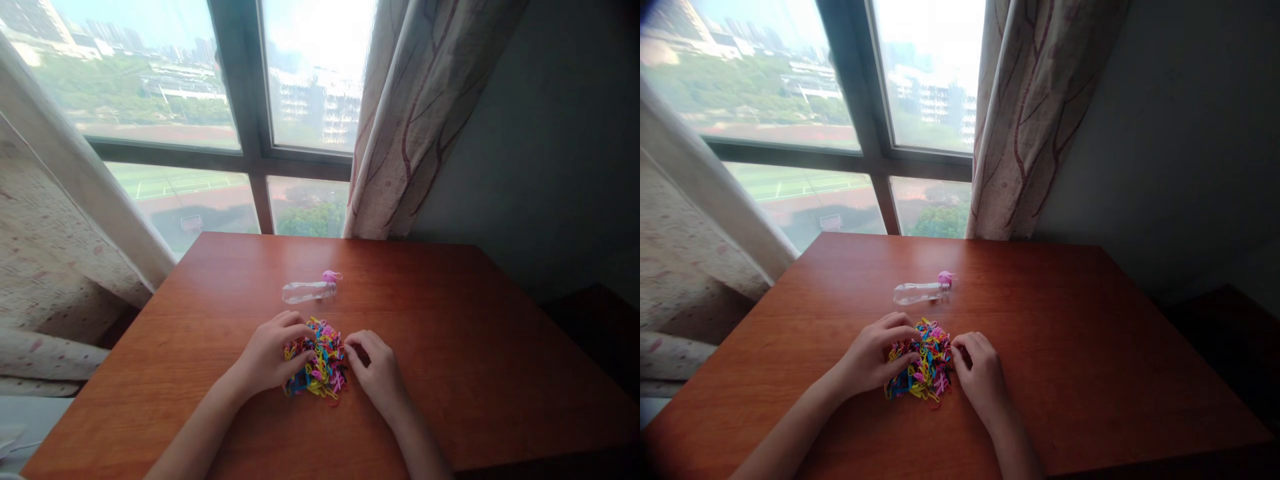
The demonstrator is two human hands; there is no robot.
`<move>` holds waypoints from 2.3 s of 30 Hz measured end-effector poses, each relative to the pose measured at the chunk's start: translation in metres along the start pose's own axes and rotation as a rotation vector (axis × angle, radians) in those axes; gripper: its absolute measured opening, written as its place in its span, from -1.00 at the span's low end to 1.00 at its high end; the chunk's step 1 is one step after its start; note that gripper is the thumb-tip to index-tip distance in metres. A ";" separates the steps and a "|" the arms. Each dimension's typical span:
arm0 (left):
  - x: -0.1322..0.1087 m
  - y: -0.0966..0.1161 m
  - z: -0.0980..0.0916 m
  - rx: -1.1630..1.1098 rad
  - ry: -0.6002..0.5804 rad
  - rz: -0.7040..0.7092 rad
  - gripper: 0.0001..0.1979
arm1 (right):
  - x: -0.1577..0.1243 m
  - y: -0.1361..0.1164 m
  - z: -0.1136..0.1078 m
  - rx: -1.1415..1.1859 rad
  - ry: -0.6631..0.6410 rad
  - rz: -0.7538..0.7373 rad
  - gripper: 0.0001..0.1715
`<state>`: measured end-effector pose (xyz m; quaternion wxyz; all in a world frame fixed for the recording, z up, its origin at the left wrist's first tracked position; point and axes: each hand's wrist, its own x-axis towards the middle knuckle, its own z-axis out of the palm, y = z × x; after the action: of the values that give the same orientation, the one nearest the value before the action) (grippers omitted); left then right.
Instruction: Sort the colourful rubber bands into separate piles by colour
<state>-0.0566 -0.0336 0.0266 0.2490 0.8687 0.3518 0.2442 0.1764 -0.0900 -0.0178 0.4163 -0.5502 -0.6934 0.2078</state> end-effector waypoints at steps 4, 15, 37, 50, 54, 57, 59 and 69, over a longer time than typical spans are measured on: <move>-0.001 -0.004 0.004 -0.002 0.017 0.027 -0.85 | 0.001 -0.004 0.002 0.027 0.035 0.043 -0.87; 0.001 -0.001 0.011 -0.030 0.212 -0.166 -0.85 | -0.006 -0.001 -0.003 0.035 0.130 0.143 -0.84; -0.032 0.031 0.054 0.565 0.146 0.023 -0.12 | -0.003 0.004 0.002 -0.091 0.100 0.086 -0.75; -0.013 0.005 0.063 0.374 0.161 -0.049 -0.11 | 0.017 -0.003 0.031 -0.320 -0.011 -0.013 -0.71; -0.005 0.002 0.063 0.341 0.172 -0.031 -0.20 | 0.025 -0.002 0.034 -0.311 -0.009 -0.010 -0.72; 0.002 0.000 0.061 0.310 0.186 -0.039 -0.29 | 0.031 -0.001 0.035 -0.283 -0.005 -0.007 -0.72; 0.006 -0.002 0.060 0.283 0.194 -0.044 -0.31 | 0.036 0.000 0.037 -0.244 0.007 0.001 -0.72; 0.005 0.003 0.051 0.266 0.190 -0.046 -0.26 | 0.044 0.004 0.033 -0.058 0.083 0.057 -0.69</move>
<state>-0.0214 -0.0448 -0.0092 0.1028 0.8586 0.4228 0.2709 0.1505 -0.0416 -0.0240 0.4228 -0.5895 -0.6653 0.1762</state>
